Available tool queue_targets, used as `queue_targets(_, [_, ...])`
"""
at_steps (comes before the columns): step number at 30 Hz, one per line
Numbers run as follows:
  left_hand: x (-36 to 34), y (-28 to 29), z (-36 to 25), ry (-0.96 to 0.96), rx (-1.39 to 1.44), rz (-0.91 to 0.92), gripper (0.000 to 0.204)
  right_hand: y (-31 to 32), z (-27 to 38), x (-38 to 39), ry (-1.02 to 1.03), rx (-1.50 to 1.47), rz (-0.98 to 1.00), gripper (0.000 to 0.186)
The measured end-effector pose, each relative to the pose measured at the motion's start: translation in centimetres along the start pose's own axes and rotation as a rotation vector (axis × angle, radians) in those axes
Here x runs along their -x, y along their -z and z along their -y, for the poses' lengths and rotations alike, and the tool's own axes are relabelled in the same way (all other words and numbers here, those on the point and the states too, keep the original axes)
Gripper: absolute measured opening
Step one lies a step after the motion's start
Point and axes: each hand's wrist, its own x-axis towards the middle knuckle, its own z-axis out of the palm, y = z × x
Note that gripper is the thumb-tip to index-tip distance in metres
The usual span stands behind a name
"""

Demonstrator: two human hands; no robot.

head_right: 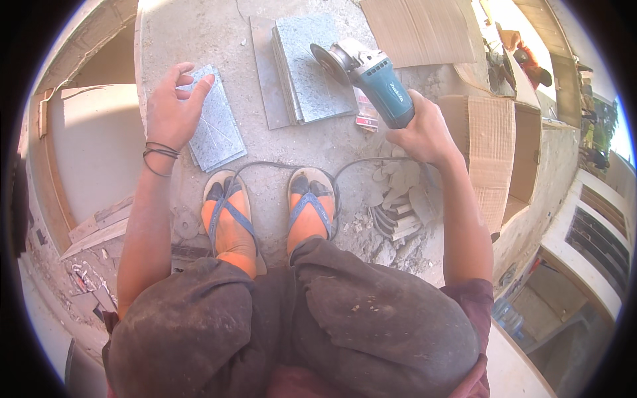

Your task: The person uses a grinder to smooth the edges of several tiles, picking them up from a stack one by one.

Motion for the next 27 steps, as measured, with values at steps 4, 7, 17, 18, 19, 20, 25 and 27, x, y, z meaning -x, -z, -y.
queue_targets(4, [0.6, -0.5, -1.5, 0.026, 0.047, 0.07, 0.058, -0.6, 2.6, -2.9, 0.054, -0.012, -0.023, 0.053])
queue_targets(7, [1.2, -1.6, -3.3, -0.04, 0.08, 0.178, 0.059, -0.7, 3.7, -4.3, 0.056, -0.052, 0.012, 0.048])
queue_targets(17, [-7.6, -7.8, -8.2, -0.263, -0.226, 0.196, 0.071, -1.7, 2.0, -1.0, -0.156, -0.652, -0.128, 0.037])
queue_targets(18, [-9.0, -8.2, -9.1, -0.254, -0.27, 0.289, 0.069, -1.5, 1.6, -0.5, -0.172, -0.679, -0.15, 0.036])
queue_targets(19, [-10.2, -8.2, -9.8, -0.241, -0.326, 0.379, 0.067, -1.4, 1.4, -0.2, -0.181, -0.714, -0.167, 0.035])
queue_targets(20, [-10.7, -8.3, -10.7, -0.229, -0.375, 0.477, 0.066, -1.6, 0.7, 0.0, -0.196, -0.719, -0.182, 0.035])
queue_targets(25, [-11.5, -10.3, -10.6, -0.291, -0.437, 0.313, 0.05, -2.1, -0.4, 1.2, -0.225, -0.741, -0.208, 0.033])
queue_targets(27, [-12.3, -11.4, -9.6, -0.293, -0.428, 0.237, 0.05, -2.6, -0.6, 1.3, -0.226, -0.736, -0.209, 0.033])
